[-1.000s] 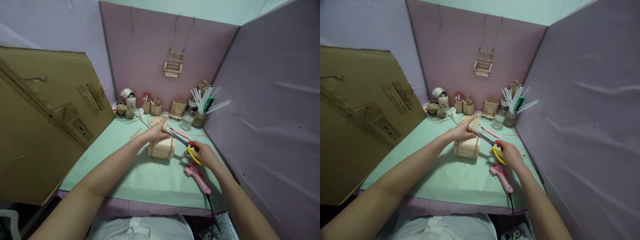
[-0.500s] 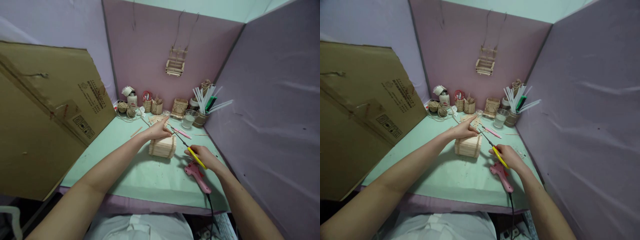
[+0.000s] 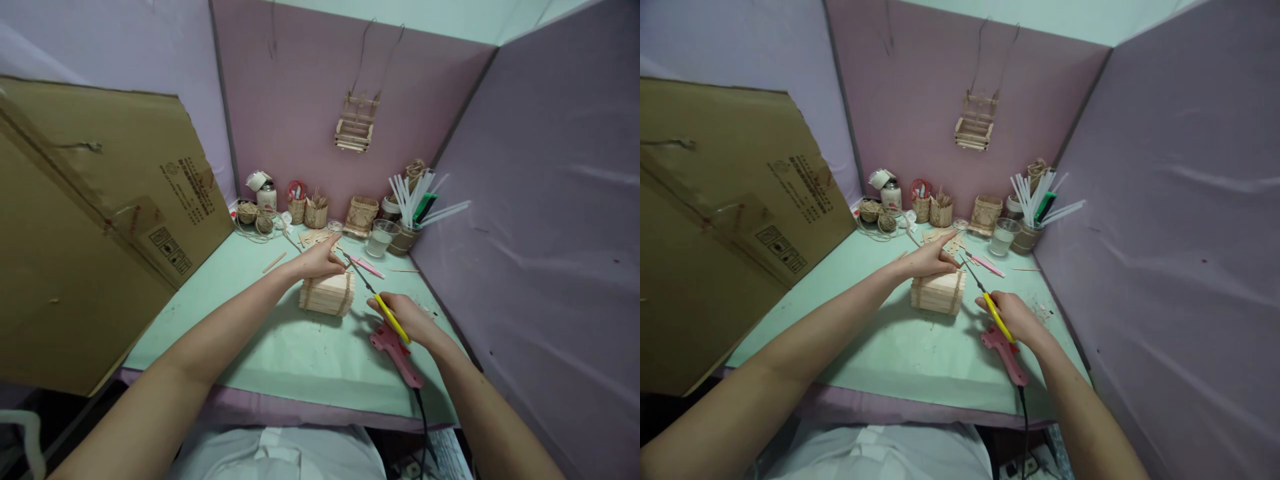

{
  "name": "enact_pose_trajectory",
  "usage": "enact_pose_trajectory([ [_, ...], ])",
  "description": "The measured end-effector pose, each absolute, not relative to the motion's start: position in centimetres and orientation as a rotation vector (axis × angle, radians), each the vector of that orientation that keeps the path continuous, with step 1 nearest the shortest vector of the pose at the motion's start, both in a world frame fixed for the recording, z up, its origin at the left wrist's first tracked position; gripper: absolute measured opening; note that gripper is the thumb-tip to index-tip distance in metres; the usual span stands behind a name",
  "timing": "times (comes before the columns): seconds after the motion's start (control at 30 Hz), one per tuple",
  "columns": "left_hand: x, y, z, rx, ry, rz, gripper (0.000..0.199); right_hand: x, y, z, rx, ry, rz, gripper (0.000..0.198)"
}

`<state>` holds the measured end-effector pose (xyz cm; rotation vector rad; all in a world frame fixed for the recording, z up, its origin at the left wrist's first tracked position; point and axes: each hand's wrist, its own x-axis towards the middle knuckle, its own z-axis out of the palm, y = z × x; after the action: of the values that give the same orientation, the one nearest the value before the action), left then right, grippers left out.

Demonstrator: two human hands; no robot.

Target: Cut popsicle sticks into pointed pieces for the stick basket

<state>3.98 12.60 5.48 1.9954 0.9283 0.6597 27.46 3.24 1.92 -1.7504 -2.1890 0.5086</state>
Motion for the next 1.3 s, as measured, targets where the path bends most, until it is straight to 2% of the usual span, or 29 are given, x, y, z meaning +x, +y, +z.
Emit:
enact_pose_trajectory([
  [0.37,4.0,12.6,5.4,2.012,0.888,0.641,0.1,28.1,3.9,2.0,-1.977,-2.06,0.338,0.049],
  [0.43,3.9,12.7,5.4,2.03,0.874,0.627,0.093,29.6,4.8,1.9,-2.12,-1.972,0.244,0.05],
  [0.53,3.8,12.5,5.5,2.077,0.856,0.599,0.072,32.3,5.9,0.9,-2.37,-1.837,0.137,0.046],
  [0.67,3.7,12.0,5.7,2.166,0.85,0.587,0.041,34.8,6.2,-1.3,-2.586,-1.749,0.148,0.03],
  [0.73,3.7,11.8,5.7,2.21,0.854,0.594,0.03,35.1,6.0,-2.2,-2.61,-1.751,0.152,0.029],
  [0.83,3.6,11.7,5.8,2.264,0.844,0.593,0.023,35.0,5.8,-2.6,-2.588,-1.778,0.133,0.028],
  [1.03,3.4,11.2,5.8,2.313,0.815,0.59,0.024,33.3,4.0,0.4,-2.381,-1.824,0.004,0.023],
  [1.2,3.3,10.1,5.7,2.361,0.811,0.625,0.024,27.3,0.1,0.8,-1.982,-1.872,0.073,0.052],
  [1.3,3.0,8.9,5.6,2.443,0.777,0.683,0.023,22.6,-0.9,-1.5,-1.463,-1.862,0.33,0.093],
])
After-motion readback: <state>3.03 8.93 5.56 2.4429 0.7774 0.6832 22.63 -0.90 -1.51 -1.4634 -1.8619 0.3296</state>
